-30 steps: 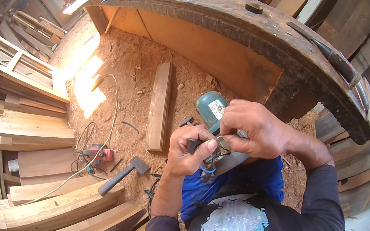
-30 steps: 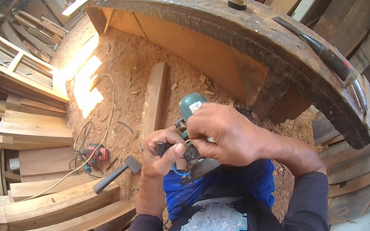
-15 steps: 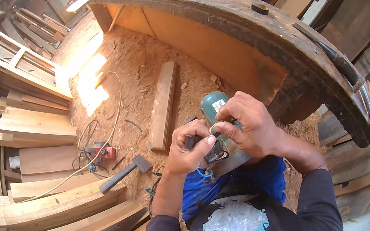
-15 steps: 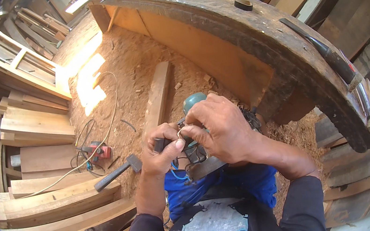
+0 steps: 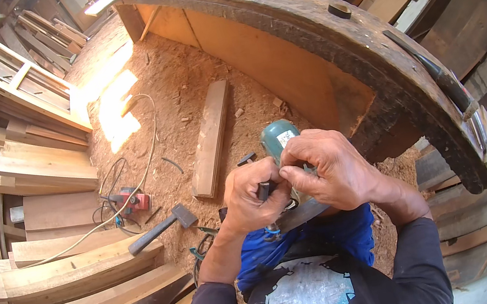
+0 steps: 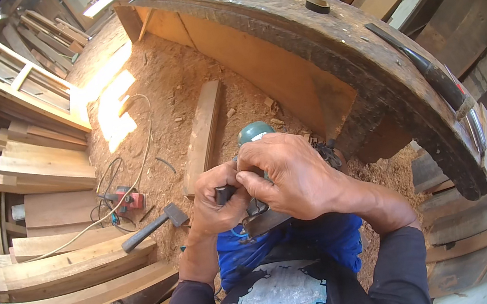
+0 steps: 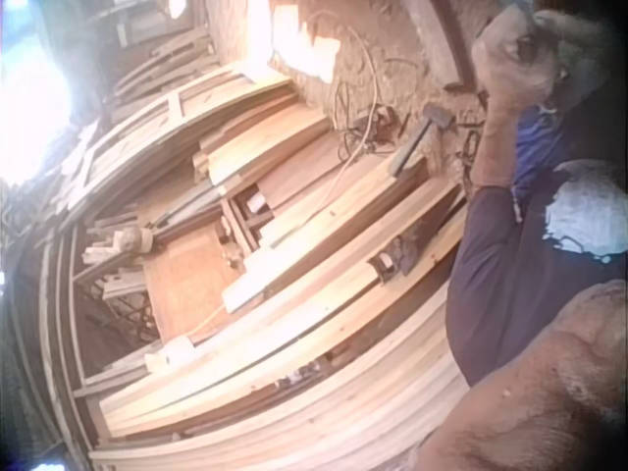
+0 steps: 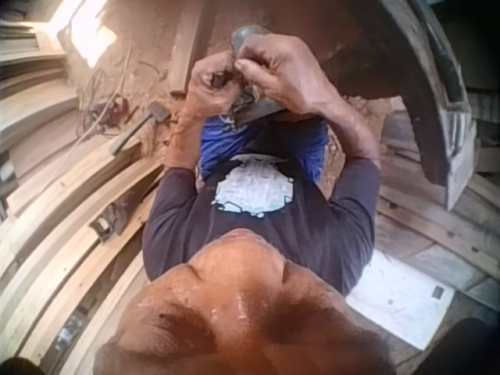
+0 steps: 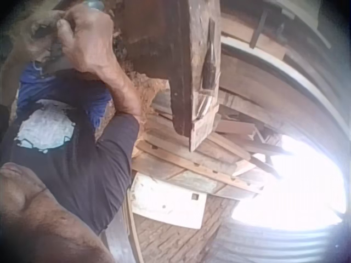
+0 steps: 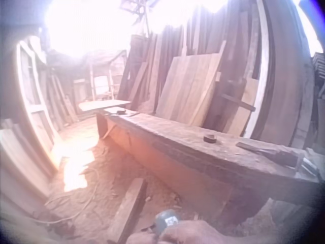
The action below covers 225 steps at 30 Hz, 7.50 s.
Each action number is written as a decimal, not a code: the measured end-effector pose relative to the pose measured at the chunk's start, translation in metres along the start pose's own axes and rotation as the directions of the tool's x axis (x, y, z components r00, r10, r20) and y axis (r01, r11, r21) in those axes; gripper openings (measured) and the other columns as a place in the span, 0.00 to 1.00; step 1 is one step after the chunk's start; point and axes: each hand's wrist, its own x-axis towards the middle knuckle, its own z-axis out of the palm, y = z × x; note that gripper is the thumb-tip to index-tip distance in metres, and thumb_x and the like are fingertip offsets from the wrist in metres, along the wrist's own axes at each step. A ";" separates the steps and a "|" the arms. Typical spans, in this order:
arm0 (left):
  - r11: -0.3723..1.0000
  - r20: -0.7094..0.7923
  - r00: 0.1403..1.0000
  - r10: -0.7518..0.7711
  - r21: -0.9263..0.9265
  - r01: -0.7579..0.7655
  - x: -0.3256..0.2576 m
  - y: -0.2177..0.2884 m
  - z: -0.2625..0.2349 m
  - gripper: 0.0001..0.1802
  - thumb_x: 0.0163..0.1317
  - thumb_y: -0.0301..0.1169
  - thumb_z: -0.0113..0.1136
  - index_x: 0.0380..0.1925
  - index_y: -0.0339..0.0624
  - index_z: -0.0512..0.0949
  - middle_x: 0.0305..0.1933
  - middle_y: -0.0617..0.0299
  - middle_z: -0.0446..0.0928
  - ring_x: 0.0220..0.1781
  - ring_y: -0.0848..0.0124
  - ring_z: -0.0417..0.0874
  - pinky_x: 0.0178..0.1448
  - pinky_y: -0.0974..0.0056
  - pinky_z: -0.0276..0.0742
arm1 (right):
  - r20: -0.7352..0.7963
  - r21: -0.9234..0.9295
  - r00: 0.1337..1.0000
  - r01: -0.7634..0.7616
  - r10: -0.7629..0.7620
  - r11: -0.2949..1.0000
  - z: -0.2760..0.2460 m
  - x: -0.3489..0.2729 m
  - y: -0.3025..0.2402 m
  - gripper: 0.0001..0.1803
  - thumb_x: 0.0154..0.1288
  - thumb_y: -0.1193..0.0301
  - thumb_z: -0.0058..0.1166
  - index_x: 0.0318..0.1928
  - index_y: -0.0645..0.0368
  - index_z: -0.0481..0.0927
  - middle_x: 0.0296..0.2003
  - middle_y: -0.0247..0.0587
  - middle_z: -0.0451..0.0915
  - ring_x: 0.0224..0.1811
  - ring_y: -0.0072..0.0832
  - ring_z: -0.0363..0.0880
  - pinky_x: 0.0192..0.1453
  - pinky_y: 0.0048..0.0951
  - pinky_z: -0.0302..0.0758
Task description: The person is connecting electrical wires and using a screwdriver to secure the motor housing of a circular saw while holding the tool on their lap.
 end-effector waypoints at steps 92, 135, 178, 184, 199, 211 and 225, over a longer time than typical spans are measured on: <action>0.821 -0.073 0.927 -0.367 -0.495 0.285 -0.014 0.037 0.014 0.05 0.68 0.28 0.65 0.34 0.41 0.79 0.33 0.69 0.75 0.36 0.83 0.72 0.41 0.72 0.66 | 0.172 0.232 0.983 -0.106 0.067 0.967 -0.032 -0.031 -0.008 0.08 0.70 0.71 0.63 0.43 0.64 0.82 0.29 0.50 0.85 0.34 0.49 0.88 0.38 0.40 0.82; 0.655 0.318 0.854 -0.412 -0.548 0.520 0.022 0.020 0.003 0.13 0.70 0.35 0.65 0.30 0.40 0.78 0.26 0.74 0.73 0.28 0.85 0.68 0.31 0.72 0.61 | -0.006 -0.500 0.763 0.557 -0.646 0.662 -0.022 0.005 0.034 0.12 0.48 0.69 0.62 0.31 0.59 0.75 0.30 0.38 0.72 0.32 0.32 0.76 0.32 0.32 0.73; 0.866 -0.038 0.957 -0.289 -0.435 0.244 0.010 0.007 0.013 0.08 0.71 0.30 0.62 0.32 0.41 0.78 0.27 0.71 0.73 0.27 0.82 0.68 0.31 0.72 0.64 | -0.025 0.137 0.995 -0.091 0.095 0.986 -0.025 -0.008 0.006 0.10 0.71 0.74 0.59 0.47 0.68 0.85 0.37 0.55 0.86 0.39 0.49 0.86 0.47 0.42 0.81; 0.991 -0.140 0.983 -0.118 -0.074 0.109 0.008 0.011 0.021 0.04 0.66 0.23 0.64 0.31 0.40 0.79 0.27 0.70 0.75 0.27 0.83 0.70 0.32 0.72 0.66 | 0.050 0.157 0.972 -0.235 0.230 0.959 -0.023 -0.004 -0.001 0.07 0.69 0.74 0.61 0.41 0.66 0.83 0.34 0.52 0.85 0.38 0.46 0.86 0.43 0.42 0.80; 0.432 0.314 0.867 -0.388 -0.768 0.472 0.013 0.005 0.000 0.08 0.70 0.31 0.62 0.33 0.39 0.79 0.26 0.69 0.75 0.24 0.85 0.69 0.27 0.75 0.65 | -0.025 -0.374 0.904 0.389 -0.428 0.842 -0.013 -0.009 0.032 0.11 0.56 0.73 0.64 0.41 0.59 0.83 0.37 0.37 0.79 0.40 0.37 0.78 0.43 0.41 0.74; 0.986 -0.104 0.988 -0.113 -0.137 0.098 0.007 0.014 0.019 0.03 0.65 0.22 0.64 0.31 0.39 0.81 0.29 0.67 0.79 0.29 0.81 0.74 0.34 0.71 0.69 | 0.347 0.411 0.924 -0.305 0.162 0.859 -0.047 0.001 0.023 0.13 0.76 0.68 0.57 0.47 0.68 0.84 0.39 0.43 0.86 0.45 0.27 0.83 0.52 0.32 0.78; 0.997 -0.117 0.993 -0.005 -0.081 -0.005 0.001 0.012 0.019 0.04 0.65 0.25 0.65 0.31 0.41 0.81 0.22 0.67 0.76 0.22 0.77 0.74 0.28 0.68 0.68 | 0.271 -0.034 0.953 0.148 -0.133 0.988 -0.043 0.007 0.008 0.07 0.54 0.75 0.59 0.32 0.60 0.74 0.28 0.39 0.74 0.38 0.42 0.76 0.47 0.42 0.74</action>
